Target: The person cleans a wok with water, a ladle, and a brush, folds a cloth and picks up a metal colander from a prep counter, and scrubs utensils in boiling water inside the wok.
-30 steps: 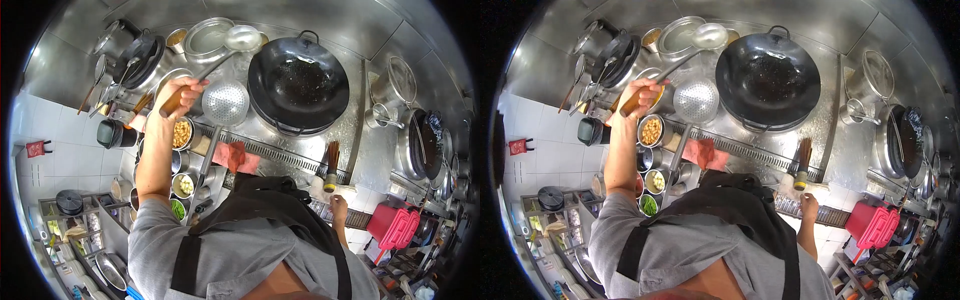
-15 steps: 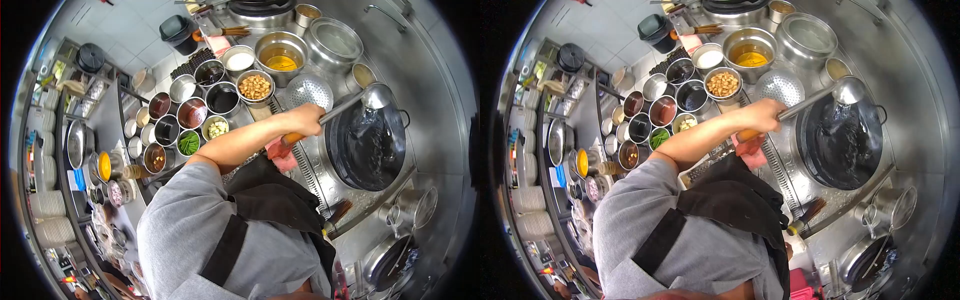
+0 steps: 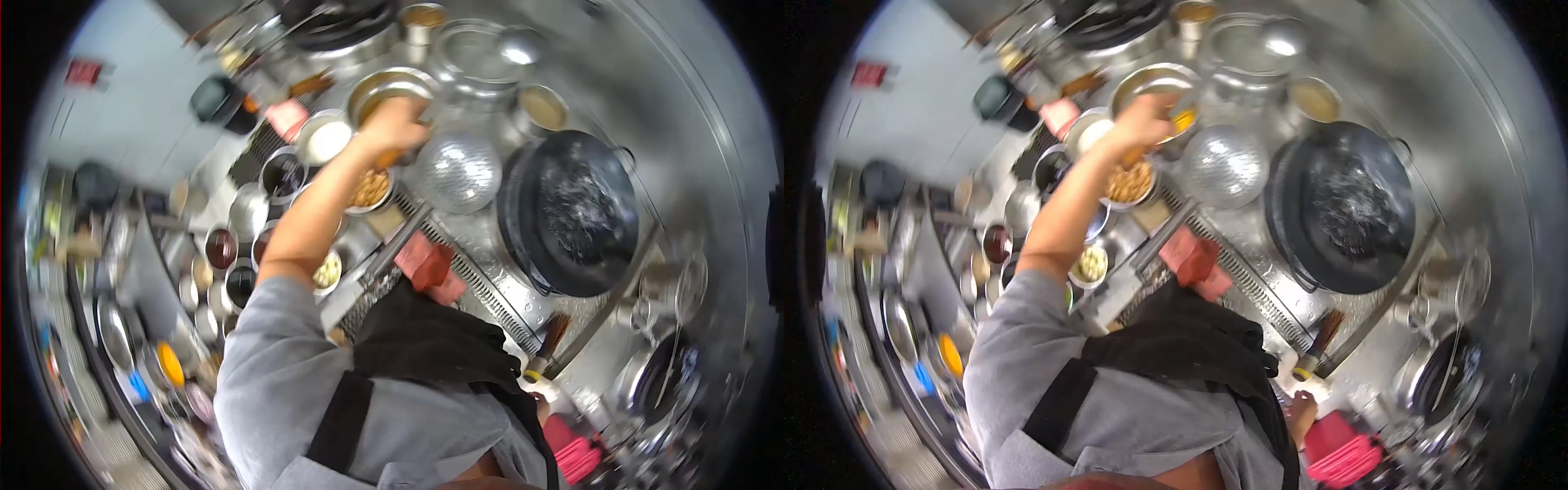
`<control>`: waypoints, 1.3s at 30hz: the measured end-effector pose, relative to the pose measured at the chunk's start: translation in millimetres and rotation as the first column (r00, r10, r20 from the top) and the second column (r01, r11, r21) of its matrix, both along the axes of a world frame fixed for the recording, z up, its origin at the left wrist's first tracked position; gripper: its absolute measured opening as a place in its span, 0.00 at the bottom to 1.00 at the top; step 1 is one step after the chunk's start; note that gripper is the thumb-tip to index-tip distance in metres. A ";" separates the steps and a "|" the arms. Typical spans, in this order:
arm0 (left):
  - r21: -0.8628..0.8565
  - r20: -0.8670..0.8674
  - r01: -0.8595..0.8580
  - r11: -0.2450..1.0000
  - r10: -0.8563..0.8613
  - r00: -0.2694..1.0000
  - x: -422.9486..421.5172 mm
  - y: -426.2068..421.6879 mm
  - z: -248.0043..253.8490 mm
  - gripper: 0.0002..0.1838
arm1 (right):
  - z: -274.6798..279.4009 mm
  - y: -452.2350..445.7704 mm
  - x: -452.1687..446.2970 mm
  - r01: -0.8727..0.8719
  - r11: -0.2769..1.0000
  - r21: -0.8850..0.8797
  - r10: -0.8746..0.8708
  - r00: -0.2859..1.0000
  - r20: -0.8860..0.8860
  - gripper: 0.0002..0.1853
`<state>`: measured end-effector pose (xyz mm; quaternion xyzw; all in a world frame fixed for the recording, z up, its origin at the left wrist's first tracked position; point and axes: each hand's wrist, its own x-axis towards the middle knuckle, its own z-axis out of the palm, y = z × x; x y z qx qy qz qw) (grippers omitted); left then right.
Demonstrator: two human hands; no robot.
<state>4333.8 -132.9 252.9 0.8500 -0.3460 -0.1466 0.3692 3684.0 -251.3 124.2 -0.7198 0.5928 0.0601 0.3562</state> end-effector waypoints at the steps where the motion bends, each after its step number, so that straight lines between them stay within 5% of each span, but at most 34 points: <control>1: 0.055 0.182 0.079 0.995 -0.088 0.979 38.0 -4.4 -10.7 0.25 | -0.6 5.3 7.9 0.116 0.993 0.000 -0.115 0.990 -0.083 0.14; 2: 0.103 0.046 -0.024 0.994 0.019 0.999 45.2 -11.9 13.1 0.24 | -4.9 12.3 3.7 0.089 0.995 -0.047 -0.092 0.993 -0.075 0.14; 4: 0.110 0.390 -0.034 0.993 -0.011 0.921 85.6 -27.9 16.9 0.22 | -9.6 29.0 5.8 0.184 0.983 -0.026 -0.186 0.979 -0.082 0.14; 9: 0.234 0.447 -0.089 0.968 -0.026 0.894 158.9 -86.1 6.6 0.22 | -17.7 68.3 1.6 0.301 0.952 0.060 -0.298 0.953 -0.048 0.12; 14: 0.490 0.347 -0.247 0.836 0.073 0.935 156.0 -136.9 -11.3 0.19 | -8.4 95.0 14.5 0.435 0.899 0.054 -0.431 0.900 -0.065 0.13; 16: 0.425 0.388 -0.217 0.879 0.040 0.921 164.1 -144.0 -42.4 0.21 | -13.7 102.3 11.6 0.470 0.881 0.050 -0.466 0.881 -0.083 0.13; 19: 0.479 0.180 -0.082 0.874 -0.007 0.984 181.3 -152.1 -75.5 0.14 | -17.9 112.0 4.2 0.495 0.865 0.074 -0.490 0.868 -0.084 0.14; 20: 0.166 -0.422 -0.028 0.986 0.097 0.901 193.5 -149.8 -89.1 0.09 | -19.4 114.0 1.6 0.480 0.873 0.083 -0.473 0.876 -0.088 0.14; 21: -0.130 -0.870 -0.175 0.976 -0.028 0.492 190.0 -148.3 -84.4 0.04 | -21.4 114.7 -1.4 0.462 0.883 0.084 -0.455 0.886 -0.090 0.13; 22: -0.132 -0.868 -0.170 0.977 -0.031 0.496 183.0 -147.9 -82.0 0.04 | -22.3 114.0 -5.3 0.466 0.881 0.086 -0.460 0.884 -0.085 0.13; 24: -0.356 -0.935 -0.471 0.807 -0.307 0.179 158.7 -142.3 -74.0 0.07 | -24.4 109.7 -11.4 0.451 0.886 0.112 -0.439 0.891 -0.116 0.12; 26: -0.422 -0.906 -0.507 0.752 -0.370 0.206 140.4 -135.5 -61.0 0.07 | -24.9 102.9 -16.0 0.459 0.880 0.121 -0.448 0.888 -0.105 0.11; 28: -0.379 -0.908 -0.538 0.753 -0.414 0.061 126.2 -127.8 -41.7 0.05 | -31.6 94.5 -25.0 0.501 0.859 0.103 -0.496 0.866 -0.072 0.10; 34: -0.326 -0.938 -0.475 0.818 -0.343 0.052 54.4 -99.1 29.2 0.18 | -48.6 66.5 -43.9 0.501 0.859 0.105 -0.508 0.859 0.062 0.10; 38: -0.351 -0.914 -0.348 0.869 -0.398 -0.072 14.0 -79.4 53.7 0.18 | -87.2 56.3 -84.8 0.139 0.984 -0.111 -0.138 0.990 0.015 0.10; 39: -0.380 -0.899 -0.301 0.875 -0.425 -0.100 6.6 -72.1 55.0 0.18 | -100.3 52.6 -96.0 0.232 0.973 -0.010 -0.231 0.973 0.023 0.10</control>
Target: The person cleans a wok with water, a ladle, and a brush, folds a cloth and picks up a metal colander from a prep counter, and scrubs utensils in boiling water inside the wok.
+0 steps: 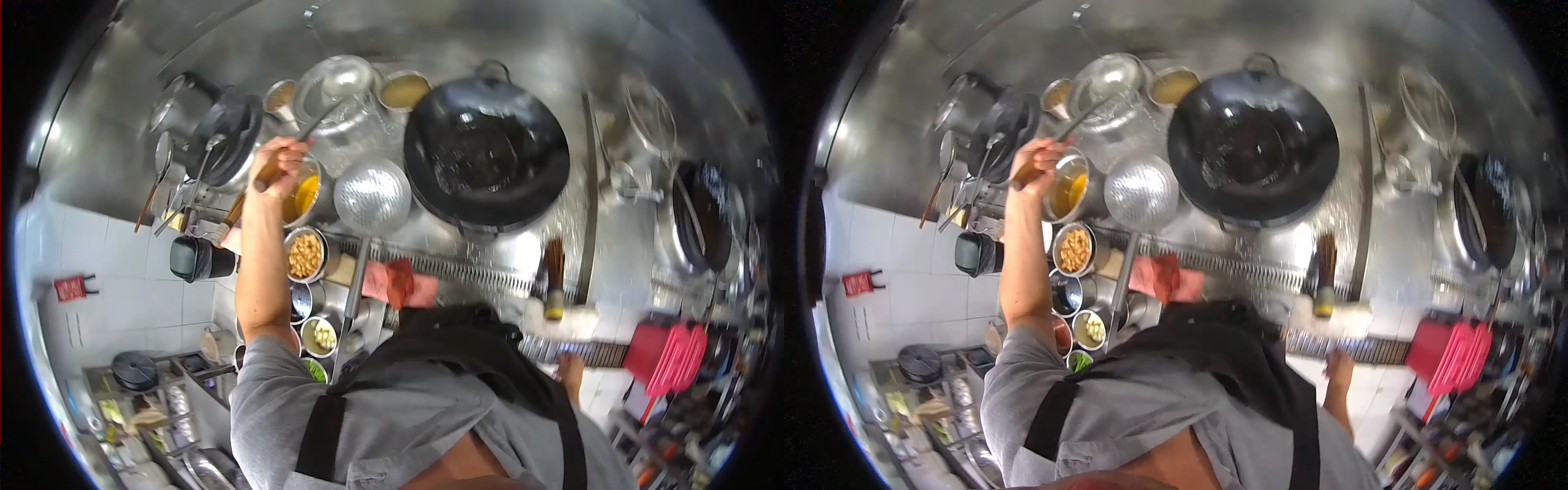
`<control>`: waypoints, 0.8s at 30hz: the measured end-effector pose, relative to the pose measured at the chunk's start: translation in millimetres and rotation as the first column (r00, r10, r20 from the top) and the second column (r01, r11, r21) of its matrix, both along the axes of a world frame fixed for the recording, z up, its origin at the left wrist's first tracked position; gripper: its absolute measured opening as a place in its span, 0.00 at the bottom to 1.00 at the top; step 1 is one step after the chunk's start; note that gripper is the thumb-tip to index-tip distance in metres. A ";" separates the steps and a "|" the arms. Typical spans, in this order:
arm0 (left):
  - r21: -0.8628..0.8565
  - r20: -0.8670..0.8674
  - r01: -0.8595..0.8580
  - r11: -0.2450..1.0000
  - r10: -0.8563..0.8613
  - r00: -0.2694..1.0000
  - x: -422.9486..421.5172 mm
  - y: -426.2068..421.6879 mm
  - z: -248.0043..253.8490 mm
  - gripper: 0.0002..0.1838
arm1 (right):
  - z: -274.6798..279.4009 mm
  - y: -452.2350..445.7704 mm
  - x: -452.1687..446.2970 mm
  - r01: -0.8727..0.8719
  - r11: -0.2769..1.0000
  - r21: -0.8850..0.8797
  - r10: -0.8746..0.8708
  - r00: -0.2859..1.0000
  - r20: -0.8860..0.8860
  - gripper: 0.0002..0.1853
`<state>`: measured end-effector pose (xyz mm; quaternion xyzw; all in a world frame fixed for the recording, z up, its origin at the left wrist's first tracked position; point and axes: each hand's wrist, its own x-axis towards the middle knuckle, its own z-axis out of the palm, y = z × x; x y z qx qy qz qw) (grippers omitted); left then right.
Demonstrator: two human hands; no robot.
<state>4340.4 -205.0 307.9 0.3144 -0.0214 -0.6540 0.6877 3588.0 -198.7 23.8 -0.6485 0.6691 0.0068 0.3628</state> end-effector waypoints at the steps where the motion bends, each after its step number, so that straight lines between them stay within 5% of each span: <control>1: -0.040 -0.006 0.054 0.998 -0.055 0.998 -11.1 3.7 2.3 0.19 | 16.7 -1.3 7.9 0.118 0.992 0.039 -0.121 0.989 0.080 0.11; 4: -0.029 -0.063 0.054 0.998 -0.055 0.996 -63.6 15.6 25.7 0.22 | -0.9 -7.3 -9.3 0.292 0.944 0.151 -0.307 0.948 0.086 0.11; 10: 0.054 -0.054 0.126 0.991 -0.123 0.991 -133.3 17.2 30.9 0.26 | -19.4 6.2 -32.7 0.360 0.912 0.200 -0.377 0.925 0.056 0.10; 14: 0.235 0.142 0.195 0.952 -0.233 0.962 -161.1 6.2 9.6 0.23 | -28.9 16.8 -34.7 0.445 0.832 0.331 -0.483 0.875 0.039 0.09; 18: 0.488 0.554 0.105 0.867 -0.400 0.730 -195.4 -15.8 -5.0 0.21 | -78.3 35.0 -31.4 0.499 0.771 0.395 -0.545 0.838 0.005 0.09; 21: 0.584 0.694 0.028 0.812 -0.517 0.501 -217.3 -26.3 -17.1 0.22 | -161.1 51.1 -25.0 0.180 0.968 0.172 -0.167 0.982 -0.087 0.11; 22: 0.598 0.726 0.041 0.800 -0.563 0.394 -211.4 -27.4 -30.0 0.24 | -173.5 48.1 -10.0 0.193 0.964 0.181 -0.177 0.979 -0.098 0.13; 23: 0.594 0.762 0.057 0.802 -0.584 0.279 -214.1 -30.1 -35.0 0.27 | -146.5 32.7 18.2 0.086 0.992 0.094 -0.067 0.980 -0.189 0.15; 24: 0.609 0.781 0.028 0.793 -0.605 0.152 -214.3 -29.9 -42.0 0.28 | -124.6 11.9 43.3 0.174 0.959 0.223 -0.138 0.976 -0.167 0.17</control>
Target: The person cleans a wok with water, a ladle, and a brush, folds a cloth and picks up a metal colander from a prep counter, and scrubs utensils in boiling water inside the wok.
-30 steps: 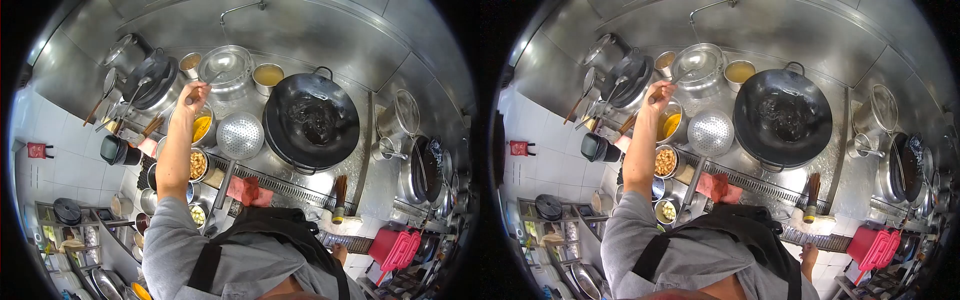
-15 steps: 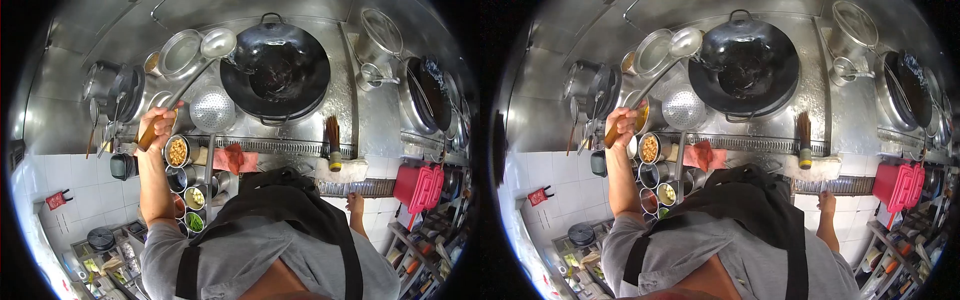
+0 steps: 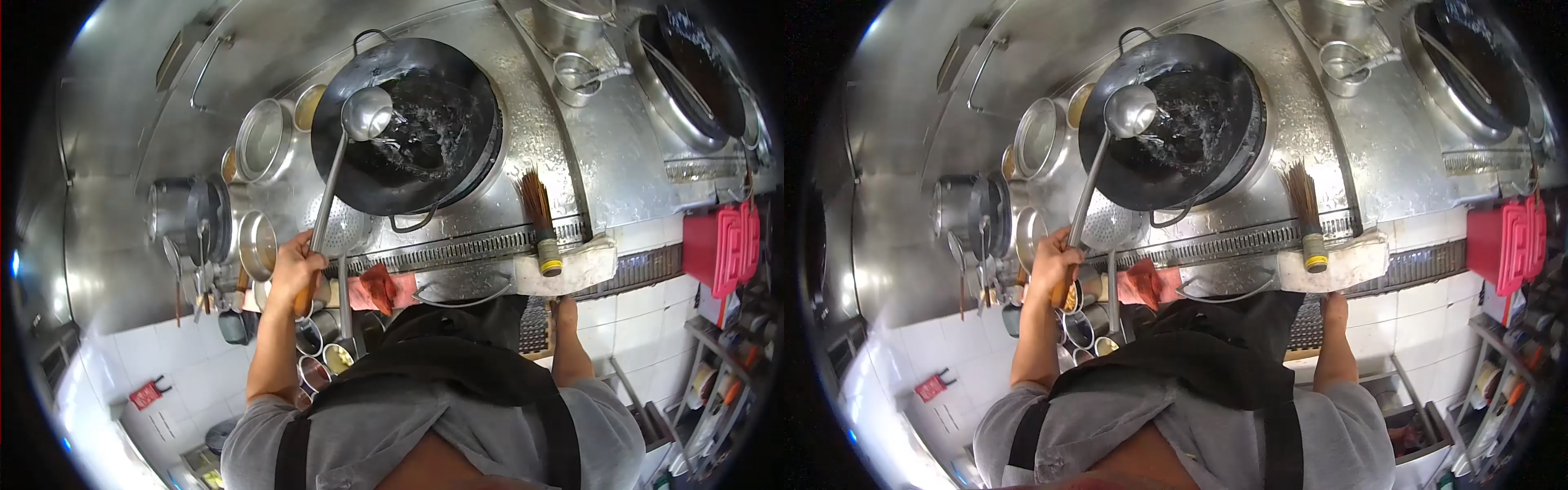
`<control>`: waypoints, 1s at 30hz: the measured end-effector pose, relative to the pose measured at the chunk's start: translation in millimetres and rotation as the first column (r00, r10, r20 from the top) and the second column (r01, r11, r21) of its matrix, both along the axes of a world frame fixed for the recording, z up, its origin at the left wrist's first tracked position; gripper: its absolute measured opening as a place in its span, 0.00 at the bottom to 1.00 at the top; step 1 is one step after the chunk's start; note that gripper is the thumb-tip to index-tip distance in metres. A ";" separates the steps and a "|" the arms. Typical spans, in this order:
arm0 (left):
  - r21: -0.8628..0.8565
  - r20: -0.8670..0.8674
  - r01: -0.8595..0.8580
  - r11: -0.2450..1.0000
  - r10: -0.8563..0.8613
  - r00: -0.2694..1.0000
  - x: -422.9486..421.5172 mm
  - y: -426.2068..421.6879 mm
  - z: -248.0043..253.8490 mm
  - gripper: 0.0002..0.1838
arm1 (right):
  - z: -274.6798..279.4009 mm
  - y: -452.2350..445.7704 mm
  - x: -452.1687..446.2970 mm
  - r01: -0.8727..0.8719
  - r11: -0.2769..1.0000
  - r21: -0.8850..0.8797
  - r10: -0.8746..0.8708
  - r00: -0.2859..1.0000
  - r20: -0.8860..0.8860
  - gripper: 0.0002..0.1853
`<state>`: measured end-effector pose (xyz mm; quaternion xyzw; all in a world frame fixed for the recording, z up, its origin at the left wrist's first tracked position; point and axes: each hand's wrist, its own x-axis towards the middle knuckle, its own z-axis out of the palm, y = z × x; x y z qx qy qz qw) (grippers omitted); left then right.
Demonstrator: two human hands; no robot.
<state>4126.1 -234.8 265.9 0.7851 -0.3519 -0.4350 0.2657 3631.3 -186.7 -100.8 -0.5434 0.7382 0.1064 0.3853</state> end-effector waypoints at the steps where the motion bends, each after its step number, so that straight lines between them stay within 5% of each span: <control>1: 0.013 0.121 0.057 0.998 -0.058 0.991 -0.2 0.7 -4.9 0.28 | -34.1 3.3 7.8 0.020 0.981 -0.193 -0.010 0.998 0.054 0.18; 2: 0.019 0.221 0.098 0.995 -0.100 0.970 -2.9 -0.1 -6.5 0.27 | -69.7 6.6 18.7 0.054 0.924 -0.380 -0.015 0.995 0.103 0.19; 6: 0.011 0.524 0.239 0.971 -0.209 0.826 2.1 11.5 -31.0 0.27 | -133.1 -15.6 41.2 0.054 0.875 -0.482 0.054 0.977 0.207 0.21; 9: 0.065 0.465 0.156 0.986 -0.168 0.869 -16.2 13.4 -24.2 0.27 | -132.9 -32.3 48.8 0.036 0.887 -0.461 0.050 0.984 0.172 0.21; 10: 0.017 0.530 0.259 0.966 -0.228 0.817 -8.1 18.6 -31.2 0.28 | -133.4 -35.5 49.7 0.034 0.886 -0.462 0.051 0.984 0.172 0.21; 20: 0.024 0.649 0.295 0.955 -0.239 0.722 1.5 37.8 -56.4 0.31 | -133.0 -19.8 34.3 -0.032 0.892 -0.450 0.115 0.981 0.158 0.21; 23: 0.008 0.656 0.281 0.960 -0.218 0.723 -2.1 38.6 -56.3 0.30 | -109.5 -0.7 20.8 -0.124 0.877 -0.464 0.214 0.966 0.147 0.21; 24: -0.005 0.649 0.278 0.961 -0.208 0.732 0.6 40.0 -58.3 0.30 | -93.6 4.2 19.0 -0.337 0.701 -0.629 0.368 0.926 -0.085 0.17; 26: -0.094 0.565 0.246 0.965 -0.152 0.811 9.3 44.5 -72.4 0.28 | -42.4 20.2 12.0 -0.103 0.946 -0.308 0.122 0.992 0.041 0.14; 27: -0.115 0.553 0.235 0.965 -0.134 0.822 10.8 46.1 -81.2 0.28 | -19.0 27.0 7.0 -0.081 0.870 -0.487 0.117 0.992 0.043 0.12; 29: -0.218 0.490 0.190 0.957 -0.061 0.870 10.4 49.9 -95.5 0.28 | 80.9 11.7 22.8 0.174 0.881 -0.440 -0.103 0.978 0.180 0.10; 30: -0.193 0.462 0.150 0.970 -0.045 0.886 -6.8 42.2 -79.1 0.25 | 110.4 3.9 29.7 0.156 0.878 -0.454 -0.090 0.982 0.163 0.10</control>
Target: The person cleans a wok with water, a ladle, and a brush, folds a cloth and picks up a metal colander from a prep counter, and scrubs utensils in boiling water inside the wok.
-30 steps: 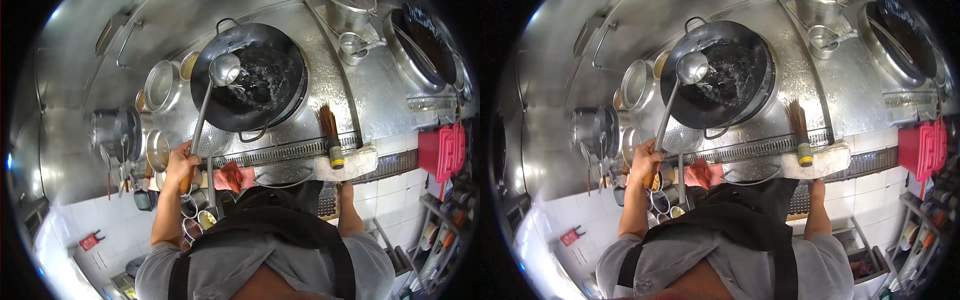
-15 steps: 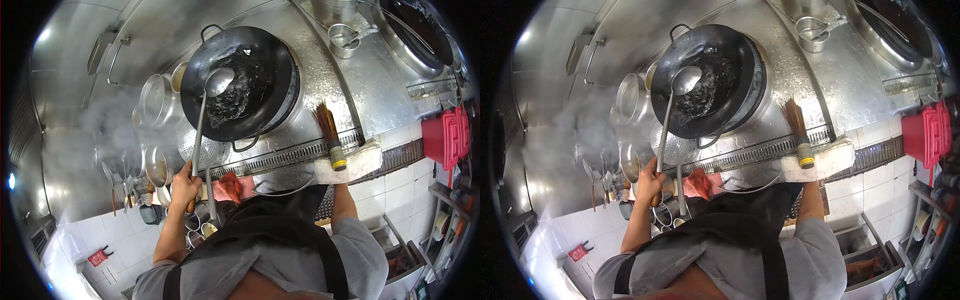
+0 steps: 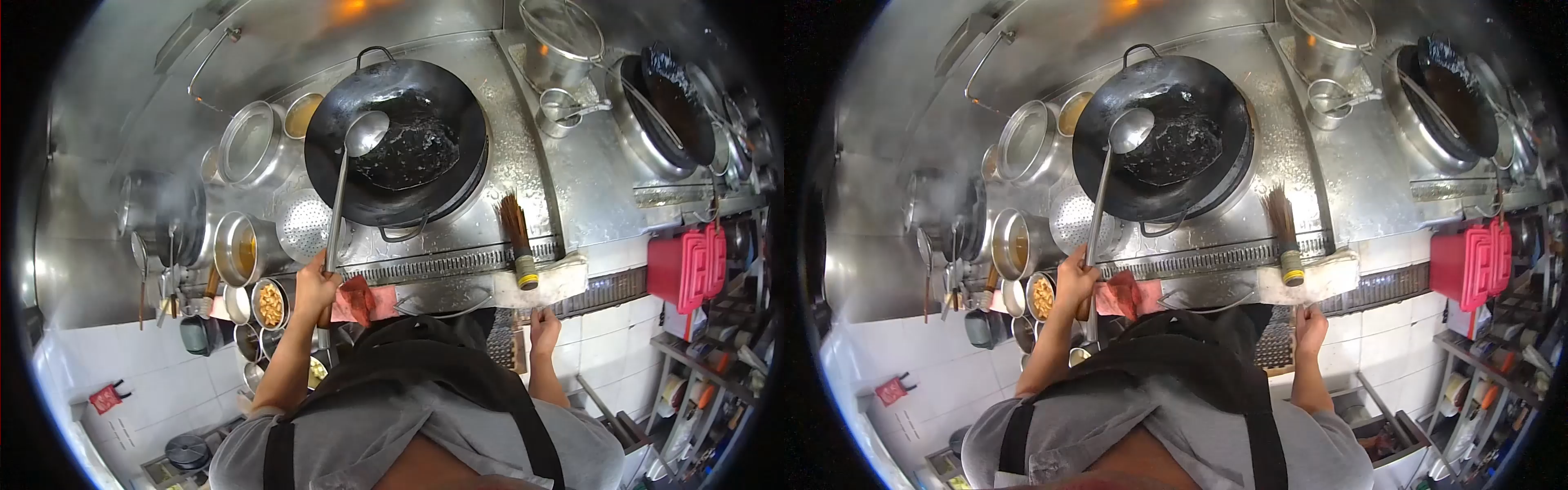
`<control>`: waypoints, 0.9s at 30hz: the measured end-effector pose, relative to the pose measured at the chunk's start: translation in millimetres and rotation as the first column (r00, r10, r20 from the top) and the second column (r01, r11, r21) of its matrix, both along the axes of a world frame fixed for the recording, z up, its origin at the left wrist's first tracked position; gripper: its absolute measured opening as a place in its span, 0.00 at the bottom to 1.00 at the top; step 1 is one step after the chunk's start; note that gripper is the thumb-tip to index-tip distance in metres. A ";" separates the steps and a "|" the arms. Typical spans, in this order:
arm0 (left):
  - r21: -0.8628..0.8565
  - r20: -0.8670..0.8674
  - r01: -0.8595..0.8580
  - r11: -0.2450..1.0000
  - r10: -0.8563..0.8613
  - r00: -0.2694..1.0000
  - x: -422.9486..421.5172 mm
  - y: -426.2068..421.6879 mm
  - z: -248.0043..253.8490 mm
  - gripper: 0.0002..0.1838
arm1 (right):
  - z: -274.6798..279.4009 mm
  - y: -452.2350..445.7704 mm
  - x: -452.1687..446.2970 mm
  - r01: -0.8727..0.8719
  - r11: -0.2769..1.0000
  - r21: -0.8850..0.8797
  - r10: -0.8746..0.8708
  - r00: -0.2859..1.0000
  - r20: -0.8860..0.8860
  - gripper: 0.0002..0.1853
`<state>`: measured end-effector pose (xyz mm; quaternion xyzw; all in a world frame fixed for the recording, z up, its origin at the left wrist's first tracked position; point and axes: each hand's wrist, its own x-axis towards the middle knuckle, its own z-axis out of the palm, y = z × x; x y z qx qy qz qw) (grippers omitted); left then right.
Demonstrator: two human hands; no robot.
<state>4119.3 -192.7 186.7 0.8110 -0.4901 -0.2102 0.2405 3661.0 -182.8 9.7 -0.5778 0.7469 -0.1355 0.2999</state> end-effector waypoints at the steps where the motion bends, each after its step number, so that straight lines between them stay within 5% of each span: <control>1: -0.008 -0.019 -0.008 1.000 0.008 1.000 -0.4 -3.5 4.6 0.25 | 24.6 -8.5 6.4 0.112 0.984 -0.138 -0.100 0.991 0.091 0.10; 2: 0.068 -0.280 -0.049 0.996 0.067 0.958 0.2 -7.0 6.5 0.23 | 45.2 -17.8 14.1 0.231 0.937 -0.263 -0.183 0.964 0.194 0.11; 4: 0.203 -0.620 -0.016 0.979 0.141 0.771 0.5 -17.0 26.6 0.14 | 68.3 -46.3 35.1 0.125 0.900 -0.418 -0.078 0.989 0.129 0.09; 6: 0.263 -0.769 0.035 0.964 0.188 0.610 4.2 -21.1 40.1 0.12 | 60.1 -72.8 48.3 -0.223 0.937 -0.269 0.196 0.973 -0.122 0.25; 8: 0.275 -0.835 0.046 0.960 0.214 0.507 12.3 -23.6 45.8 0.12 | 38.4 -89.6 53.7 -0.369 0.922 -0.117 0.327 0.904 -0.277 0.32; 10: 0.328 -0.700 0.296 0.897 0.020 0.714 34.7 -22.3 38.2 0.14 | 33.5 -103.9 57.6 -0.407 0.913 -0.010 0.385 0.871 -0.305 0.33; 11: 0.322 -0.707 0.282 0.904 0.031 0.706 46.2 -20.5 39.0 0.14 | 32.2 -114.4 56.0 -0.292 0.954 0.070 0.300 0.937 -0.179 0.35; 12: 0.298 -0.346 0.387 0.872 -0.279 0.896 56.3 -19.0 43.5 0.13 | 30.0 -125.6 50.8 -0.179 0.970 0.165 0.192 0.979 -0.062 0.37; 13: 0.333 0.094 0.474 0.815 -0.529 0.843 61.9 -15.4 48.4 0.12 | 0.1 -141.8 31.1 -0.114 0.993 0.034 0.112 0.992 0.058 0.37; 14: 0.330 0.083 0.463 0.823 -0.514 0.854 63.5 -11.2 57.5 0.12 | -2.6 -155.6 18.0 0.078 0.994 0.072 -0.101 0.910 0.403 0.35; 15: 0.339 0.194 0.403 0.850 -0.482 0.854 64.3 -7.9 71.5 0.11 | -3.2 -163.8 14.9 0.248 0.952 0.182 -0.304 0.668 0.679 0.33; 17: 0.335 0.308 0.339 0.879 -0.442 0.842 67.3 -10.0 94.2 0.11 | 78.8 -161.0 48.4 0.195 0.977 0.088 -0.178 0.513 0.839 0.29; 19: 0.376 0.417 0.334 0.864 -0.480 0.772 66.2 -12.6 111.0 0.10 | 141.1 -164.0 98.6 0.206 0.976 -0.067 -0.053 0.530 0.846 0.28; 22: 0.413 0.405 0.332 0.848 -0.497 0.768 58.9 -30.4 134.1 0.09 | 173.2 -198.7 161.1 0.047 0.988 -0.147 0.085 0.627 0.774 0.31; 24: 0.410 0.384 0.318 0.855 -0.478 0.790 57.5 -42.5 137.5 0.09 | 182.9 -235.3 201.0 -0.350 0.934 -0.071 0.332 0.780 0.530 0.25; 25: 0.411 0.387 0.313 0.856 -0.475 0.790 62.7 -45.5 138.0 0.09 | 160.1 -259.8 216.2 -0.596 0.782 -0.182 0.621 0.769 0.151 0.23; 26: 0.433 0.346 0.347 0.832 -0.509 0.788 68.0 -48.5 137.5 0.09 | 176.4 -264.6 237.0 -0.791 0.583 -0.185 0.770 0.611 -0.184 0.22; 27: 0.456 0.302 0.382 0.804 -0.544 0.783 72.2 -48.7 136.0 0.09 | 169.2 -293.7 249.5 -0.857 0.506 -0.098 0.798 0.509 -0.323 0.16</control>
